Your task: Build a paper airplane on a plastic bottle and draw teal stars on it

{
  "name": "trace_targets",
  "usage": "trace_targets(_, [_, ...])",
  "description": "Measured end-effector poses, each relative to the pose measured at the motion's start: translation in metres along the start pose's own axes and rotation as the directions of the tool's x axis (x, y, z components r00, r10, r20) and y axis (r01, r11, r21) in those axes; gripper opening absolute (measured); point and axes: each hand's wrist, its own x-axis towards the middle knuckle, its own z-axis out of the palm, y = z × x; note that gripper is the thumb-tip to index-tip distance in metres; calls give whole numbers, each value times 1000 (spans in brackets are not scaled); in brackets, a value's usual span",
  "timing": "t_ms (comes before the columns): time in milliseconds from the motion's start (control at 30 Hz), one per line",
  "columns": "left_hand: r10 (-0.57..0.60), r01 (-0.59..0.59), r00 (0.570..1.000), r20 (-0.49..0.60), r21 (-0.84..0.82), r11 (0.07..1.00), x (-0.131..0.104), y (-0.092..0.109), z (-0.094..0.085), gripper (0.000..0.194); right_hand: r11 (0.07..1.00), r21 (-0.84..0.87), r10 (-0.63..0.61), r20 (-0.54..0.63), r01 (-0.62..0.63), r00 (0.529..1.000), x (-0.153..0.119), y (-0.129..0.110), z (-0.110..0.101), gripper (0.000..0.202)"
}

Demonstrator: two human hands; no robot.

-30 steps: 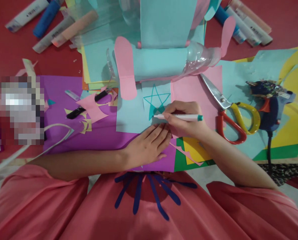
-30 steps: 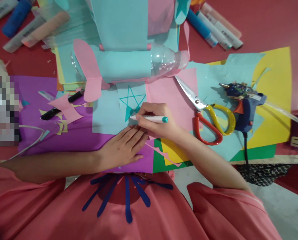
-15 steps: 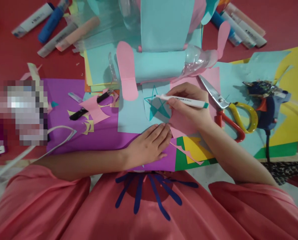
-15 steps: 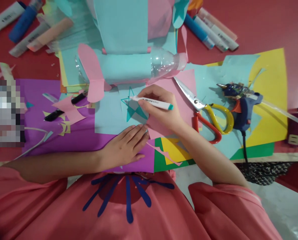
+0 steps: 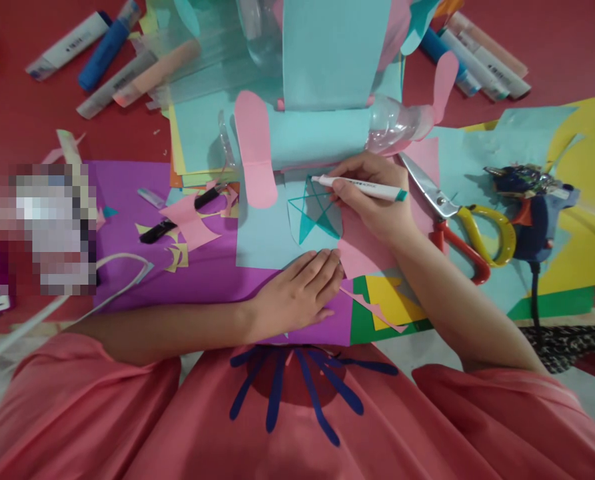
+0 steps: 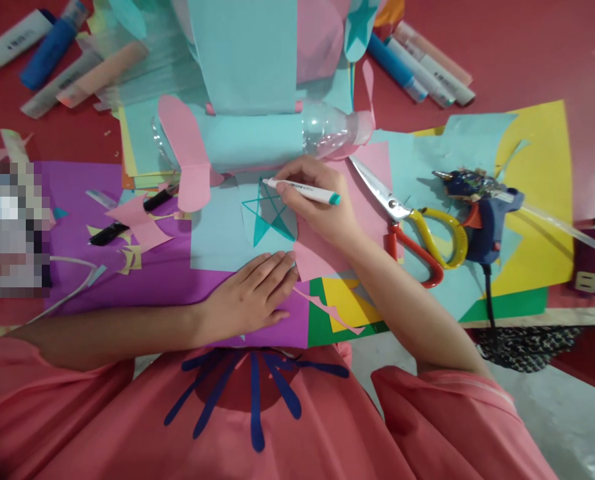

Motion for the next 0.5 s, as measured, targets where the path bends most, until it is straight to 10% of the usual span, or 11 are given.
trace_targets(500, [0,0,1000,16,14,1000,0,1,0,56,999,-38,-21,50,23,999,-1,-6,0,9])
